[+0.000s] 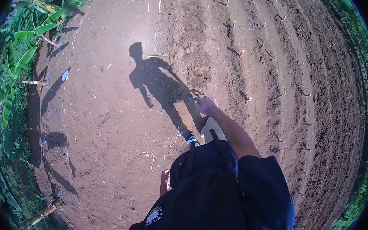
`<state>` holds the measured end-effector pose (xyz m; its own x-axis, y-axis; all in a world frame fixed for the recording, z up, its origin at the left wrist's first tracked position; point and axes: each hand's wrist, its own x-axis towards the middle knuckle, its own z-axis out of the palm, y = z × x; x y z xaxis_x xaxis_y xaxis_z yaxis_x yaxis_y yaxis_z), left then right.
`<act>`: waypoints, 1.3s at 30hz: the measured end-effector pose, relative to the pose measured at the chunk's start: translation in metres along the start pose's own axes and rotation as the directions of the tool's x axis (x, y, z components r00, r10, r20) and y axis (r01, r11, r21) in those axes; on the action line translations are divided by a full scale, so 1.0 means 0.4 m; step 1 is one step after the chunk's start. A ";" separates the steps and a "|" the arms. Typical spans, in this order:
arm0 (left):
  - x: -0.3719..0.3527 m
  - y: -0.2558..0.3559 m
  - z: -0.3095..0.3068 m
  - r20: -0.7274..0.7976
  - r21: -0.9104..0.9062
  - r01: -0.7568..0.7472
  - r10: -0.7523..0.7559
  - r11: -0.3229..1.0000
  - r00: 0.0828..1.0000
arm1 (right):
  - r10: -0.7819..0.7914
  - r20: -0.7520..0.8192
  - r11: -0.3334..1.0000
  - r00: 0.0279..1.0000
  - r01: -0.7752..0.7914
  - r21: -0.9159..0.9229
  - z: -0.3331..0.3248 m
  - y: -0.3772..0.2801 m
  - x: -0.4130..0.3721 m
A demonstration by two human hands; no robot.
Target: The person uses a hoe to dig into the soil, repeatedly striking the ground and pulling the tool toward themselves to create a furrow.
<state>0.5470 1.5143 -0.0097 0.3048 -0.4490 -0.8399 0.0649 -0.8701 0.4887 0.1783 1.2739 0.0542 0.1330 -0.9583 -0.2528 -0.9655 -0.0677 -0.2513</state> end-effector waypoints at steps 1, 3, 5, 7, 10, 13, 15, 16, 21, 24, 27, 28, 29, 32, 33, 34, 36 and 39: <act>-0.019 0.019 -0.004 -0.001 0.017 -0.002 0.002 1.000 1.000 | -0.089 -0.083 0.993 0.993 0.082 -0.083 0.067 0.017 -0.003; -0.054 0.056 0.020 0.005 0.039 -0.007 0.007 0.999 1.000 | -0.151 -0.091 0.980 0.984 0.136 -0.145 0.074 0.029 -0.017; -0.063 0.128 0.053 0.015 0.066 -0.040 0.039 0.997 0.999 | 0.023 -0.101 0.999 0.995 -0.026 -0.028 0.031 0.010 -0.001; -0.068 0.235 0.104 0.033 0.094 -0.091 0.088 0.991 0.996 | 0.037 -0.133 0.999 0.990 -0.037 0.004 0.011 0.011 0.013; -0.078 0.354 0.204 0.060 0.128 -0.142 0.136 0.982 0.989 | 0.013 -0.228 1.000 0.973 -0.007 0.024 -0.014 0.019 0.032; -0.069 0.438 0.256 0.064 0.168 -0.182 0.174 0.969 0.983 | -0.105 -0.453 0.994 0.885 0.100 -0.034 -0.011 0.029 0.043; -0.060 0.498 0.267 0.071 0.208 -0.208 0.198 0.956 0.978 | -0.162 -0.645 0.983 0.747 0.175 -0.045 -0.016 0.028 0.053; -0.053 0.523 0.288 0.082 0.216 -0.223 0.210 0.951 0.974 | -0.157 -0.648 0.985 0.746 0.170 -0.042 -0.027 0.035 0.061; -0.031 0.607 0.388 0.144 0.239 -0.279 0.250 0.930 0.957 | -0.002 -0.283 0.985 0.959 0.051 0.167 -0.082 0.050 0.076; -0.020 0.650 0.418 0.175 0.262 -0.315 0.276 0.912 0.945 | 0.040 -0.174 0.979 0.984 -0.004 0.205 -0.095 0.057 0.086; -0.001 0.698 0.427 0.209 0.297 -0.357 0.304 0.886 0.929 | 0.029 -0.120 0.976 0.992 -0.002 0.219 -0.092 0.068 0.103; 0.016 0.726 0.435 0.231 0.314 -0.379 0.317 0.871 0.920 | 0.031 -0.057 0.968 0.998 -0.016 0.251 -0.099 0.070 0.105; 0.030 0.744 0.443 0.252 0.329 -0.393 0.321 0.859 0.913 | 0.030 0.015 0.959 0.999 -0.033 0.281 -0.103 0.072 0.102; 0.054 0.733 0.461 0.296 0.367 -0.390 0.292 0.844 0.910 | 0.065 0.168 0.956 0.984 -0.109 0.272 -0.156 0.085 0.136; 0.069 0.728 0.460 0.305 0.375 -0.391 0.286 0.841 0.908 | 0.058 0.171 0.959 0.984 -0.103 0.266 -0.160 0.086 0.145; 0.082 0.722 0.449 0.311 0.388 -0.388 0.278 0.836 0.909 | 0.059 0.186 0.955 0.981 -0.110 0.275 -0.161 0.086 0.150; 0.104 0.706 0.425 0.324 0.417 -0.377 0.252 0.827 0.912 | 0.054 0.217 0.950 0.975 -0.117 0.290 -0.161 0.089 0.157; 0.148 0.689 0.438 0.358 0.432 -0.370 0.220 0.823 0.907 | 0.072 0.212 0.943 0.975 -0.136 0.304 -0.156 0.109 0.161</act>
<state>0.4164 1.2121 0.0339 -0.0493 -0.6716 -0.7393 -0.4697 -0.6376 0.6106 0.1309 1.1920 0.0851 0.1077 -0.8799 -0.4628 -0.8607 0.1505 -0.4864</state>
